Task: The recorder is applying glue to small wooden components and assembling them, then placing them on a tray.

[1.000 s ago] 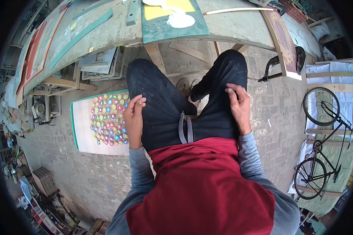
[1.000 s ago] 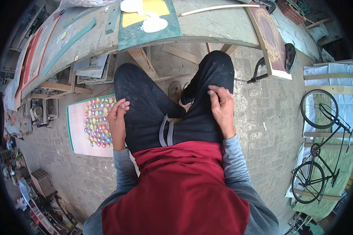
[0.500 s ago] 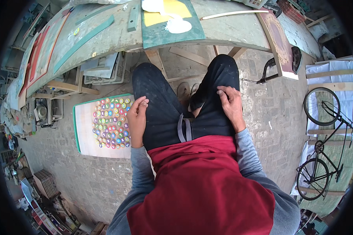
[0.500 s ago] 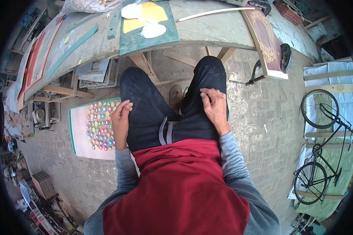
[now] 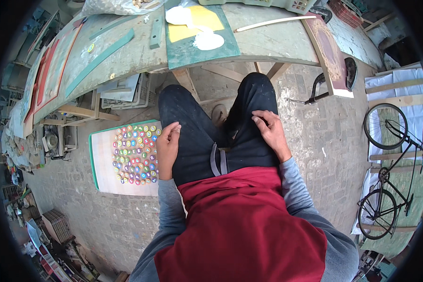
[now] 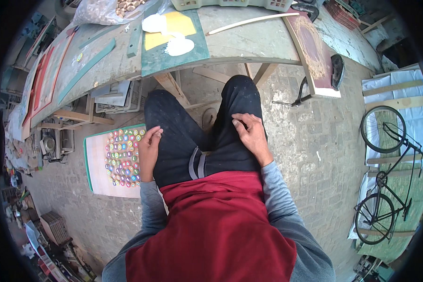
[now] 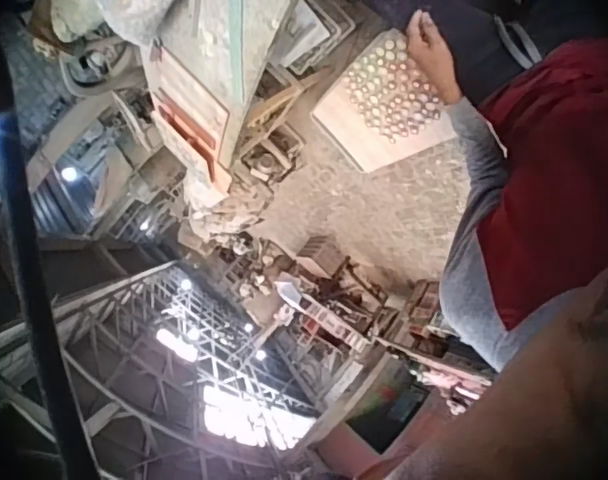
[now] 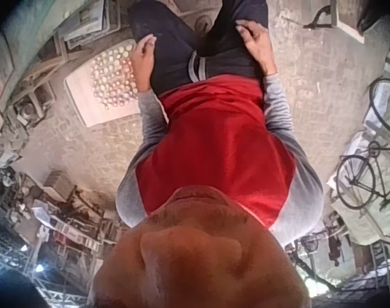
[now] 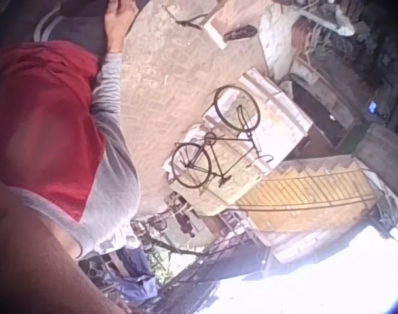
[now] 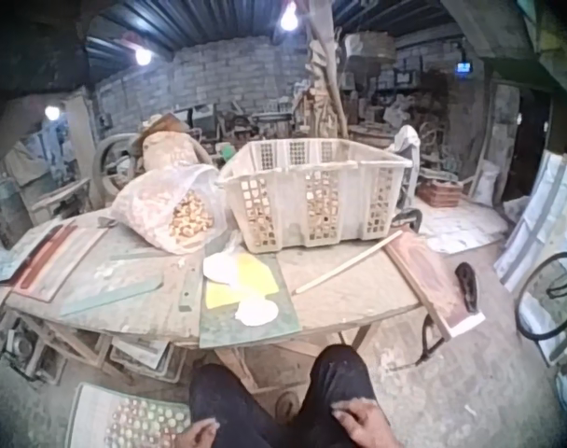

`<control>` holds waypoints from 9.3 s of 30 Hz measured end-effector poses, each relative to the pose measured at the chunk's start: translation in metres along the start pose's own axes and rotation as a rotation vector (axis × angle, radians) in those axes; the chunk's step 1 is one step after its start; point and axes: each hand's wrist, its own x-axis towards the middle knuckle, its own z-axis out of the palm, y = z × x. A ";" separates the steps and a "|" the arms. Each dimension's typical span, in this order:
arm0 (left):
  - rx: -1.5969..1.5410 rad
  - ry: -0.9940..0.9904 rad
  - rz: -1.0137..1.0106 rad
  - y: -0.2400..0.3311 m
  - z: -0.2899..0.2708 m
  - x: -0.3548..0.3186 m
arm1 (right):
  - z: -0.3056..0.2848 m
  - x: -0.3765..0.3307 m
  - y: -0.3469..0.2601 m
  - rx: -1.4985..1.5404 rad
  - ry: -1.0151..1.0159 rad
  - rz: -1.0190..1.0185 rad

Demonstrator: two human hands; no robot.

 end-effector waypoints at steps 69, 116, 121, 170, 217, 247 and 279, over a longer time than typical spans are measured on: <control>-0.109 0.417 0.503 0.191 -0.016 0.220 | -0.177 0.450 -0.188 -0.798 -0.659 -0.164; 0.147 -0.353 0.615 0.210 0.004 0.211 | -0.211 0.606 -0.025 -0.414 -0.680 -0.058; 0.159 -0.309 0.591 0.203 -0.008 0.207 | -0.127 0.546 -0.107 -0.713 -0.563 -0.164; -0.408 -0.179 0.408 0.182 -0.017 0.208 | -0.260 0.171 -0.072 -0.624 -0.190 -0.135; -0.332 -0.182 0.376 0.188 -0.014 0.205 | -0.254 0.155 -0.087 -0.752 -0.200 -0.162; -0.318 -0.176 0.400 0.180 -0.016 0.209 | -0.251 0.134 -0.095 -0.682 -0.224 -0.213; -0.372 -0.147 0.385 0.189 -0.004 0.208 | -0.257 0.155 -0.047 -0.766 -0.169 -0.243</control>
